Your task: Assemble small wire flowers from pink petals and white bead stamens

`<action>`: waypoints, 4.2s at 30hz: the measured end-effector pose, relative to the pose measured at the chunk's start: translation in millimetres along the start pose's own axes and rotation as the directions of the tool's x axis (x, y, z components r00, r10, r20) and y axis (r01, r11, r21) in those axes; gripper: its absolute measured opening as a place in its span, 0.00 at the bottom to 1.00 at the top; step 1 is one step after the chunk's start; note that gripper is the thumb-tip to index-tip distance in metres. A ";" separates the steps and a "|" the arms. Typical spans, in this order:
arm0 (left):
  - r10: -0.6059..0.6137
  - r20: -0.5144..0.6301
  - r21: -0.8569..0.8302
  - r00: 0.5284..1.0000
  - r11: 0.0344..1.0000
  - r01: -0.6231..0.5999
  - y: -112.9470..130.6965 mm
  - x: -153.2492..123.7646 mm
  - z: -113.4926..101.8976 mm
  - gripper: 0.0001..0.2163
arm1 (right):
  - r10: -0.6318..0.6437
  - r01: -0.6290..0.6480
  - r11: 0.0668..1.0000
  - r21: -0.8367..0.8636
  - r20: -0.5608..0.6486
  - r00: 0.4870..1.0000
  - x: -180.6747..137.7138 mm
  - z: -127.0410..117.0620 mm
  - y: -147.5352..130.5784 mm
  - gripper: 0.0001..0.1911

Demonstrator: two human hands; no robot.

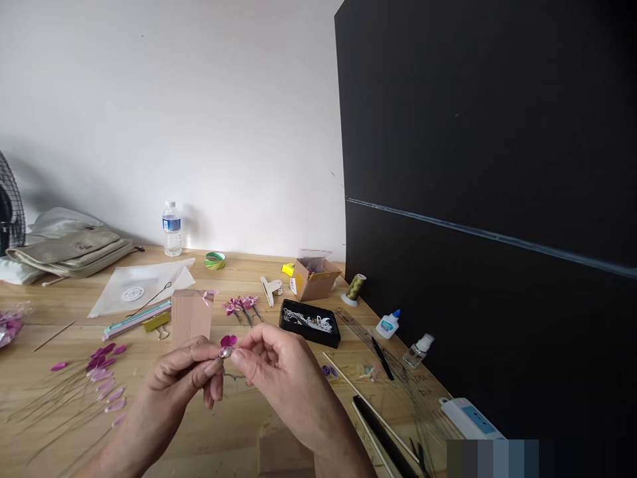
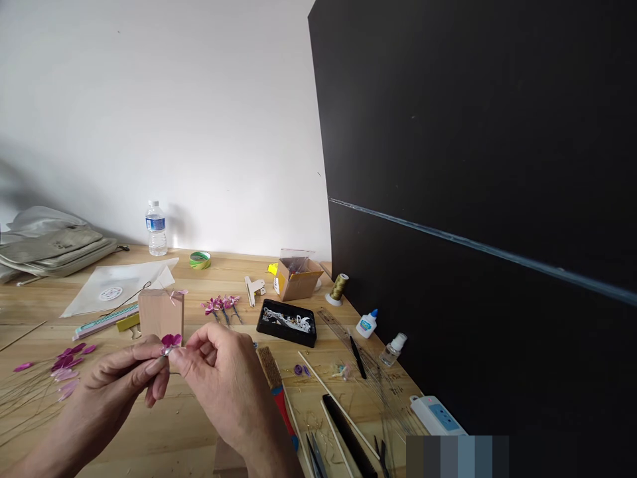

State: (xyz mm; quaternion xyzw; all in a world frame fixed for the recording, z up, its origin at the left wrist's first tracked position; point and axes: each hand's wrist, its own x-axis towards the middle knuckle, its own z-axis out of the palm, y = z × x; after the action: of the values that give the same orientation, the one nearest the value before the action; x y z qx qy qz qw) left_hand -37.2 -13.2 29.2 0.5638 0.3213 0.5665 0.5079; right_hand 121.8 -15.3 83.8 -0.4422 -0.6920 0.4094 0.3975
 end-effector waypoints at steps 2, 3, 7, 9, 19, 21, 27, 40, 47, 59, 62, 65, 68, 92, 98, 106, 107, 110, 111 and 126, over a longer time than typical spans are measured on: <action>0.016 -0.027 0.029 1.000 0.999 -0.015 0.5 0.0 -0.9 0.07 | 0.006 -0.006 1.000 0.006 0.001 1.000 -1.0 1.1 -0.3 0.07; 0.018 -0.033 0.045 0.999 0.999 -0.017 0.9 -0.2 -1.0 0.07 | 0.009 -0.009 1.000 0.012 0.003 1.000 -1.1 1.9 -0.1 0.06; 0.018 -0.040 0.092 0.999 0.996 -0.014 3.6 -0.4 1.0 0.05 | 0.011 -0.011 1.000 -0.004 -0.008 1.000 0.1 5.2 -0.4 0.07; -0.001 -0.042 0.092 0.999 0.996 0.005 4.8 0.0 2.6 0.05 | 0.000 -0.002 0.998 -0.056 -0.038 0.999 0.7 6.3 -2.1 0.08; -0.275 0.005 -0.265 0.961 0.927 0.266 5.9 0.6 8.3 0.05 | -0.369 0.319 0.883 -0.344 -0.090 0.925 4.4 7.3 -2.2 0.09; -0.296 0.016 -0.293 0.955 0.912 0.287 6.1 0.5 8.0 0.05 | -0.332 0.292 0.912 -0.287 -0.103 0.937 5.1 5.6 -0.7 0.09; -0.340 0.044 -0.369 0.939 0.868 0.331 5.7 -0.4 5.2 0.05 | -0.159 0.159 0.987 0.015 0.018 0.987 5.9 -0.2 4.4 0.09; -0.394 0.096 -0.363 0.914 0.841 0.400 2.4 -1.8 5.8 0.05 | -0.109 0.102 0.947 0.306 0.006 0.994 9.1 2.1 8.1 0.03; -0.398 0.095 -0.358 0.913 0.842 0.404 2.7 -1.4 6.4 0.06 | 0.013 -0.019 0.901 0.432 0.017 1.000 12.8 3.5 9.7 0.03; -0.339 -0.122 -0.376 0.933 0.886 0.272 1.8 -1.3 13.2 0.08 | 0.061 -0.030 0.945 0.326 -0.084 0.995 14.7 12.4 8.1 0.02; -0.279 -0.169 -0.338 0.945 0.917 0.211 2.4 -2.5 14.3 0.08 | 0.107 -0.073 0.931 0.358 -0.076 0.991 13.7 14.7 6.1 0.03; -0.189 -0.197 -0.261 0.962 0.956 0.134 1.2 -3.1 12.4 0.07 | 0.149 -0.116 0.910 0.398 -0.052 0.987 14.3 15.9 6.6 0.05; -0.112 -0.193 -0.184 0.975 0.980 0.077 -1.3 -2.8 9.4 0.05 | 0.155 -0.133 0.895 0.425 -0.017 0.988 16.0 16.0 8.5 0.08; -0.146 -0.129 -0.080 0.981 0.987 0.137 2.0 -0.3 8.5 0.07 | 0.200 -0.207 0.883 0.421 0.062 0.978 15.0 21.8 10.9 0.05; -0.141 -0.106 -0.096 0.984 0.987 0.131 0.1 -0.2 8.1 0.05 | 0.198 -0.216 0.891 0.399 0.086 0.976 14.0 22.0 11.8 0.05; -0.157 -0.115 -0.077 0.981 0.986 0.148 -1.6 -1.3 8.1 0.05 | 0.193 -0.187 0.889 0.418 0.028 0.981 13.2 22.9 18.8 0.09; -0.159 -0.118 -0.076 0.980 0.986 0.151 -1.7 -1.0 8.1 0.06 | 0.194 -0.187 0.887 0.423 0.027 0.981 13.2 23.2 19.7 0.09; -0.166 -0.119 -0.067 0.979 0.985 0.159 -1.6 0.2 8.4 0.06 | 0.191 -0.187 0.884 0.429 0.033 0.981 13.2 23.9 21.1 0.08; -0.167 -0.116 -0.061 0.979 0.985 0.161 -1.6 0.6 8.4 0.06 | 0.187 -0.184 0.885 0.427 0.036 0.982 13.2 24.0 21.0 0.08; -0.162 -0.059 0.021 0.985 0.986 0.164 1.3 -0.2 9.3 0.10 | 0.216 -0.205 0.891 0.406 0.017 0.976 12.6 23.6 21.5 0.06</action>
State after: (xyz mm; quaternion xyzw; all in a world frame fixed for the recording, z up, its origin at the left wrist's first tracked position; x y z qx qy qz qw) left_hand -28.5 -15.7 31.8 0.5259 0.3879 0.5345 0.5359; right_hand 102.8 -2.7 58.1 -0.4282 -0.5344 0.5781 0.4436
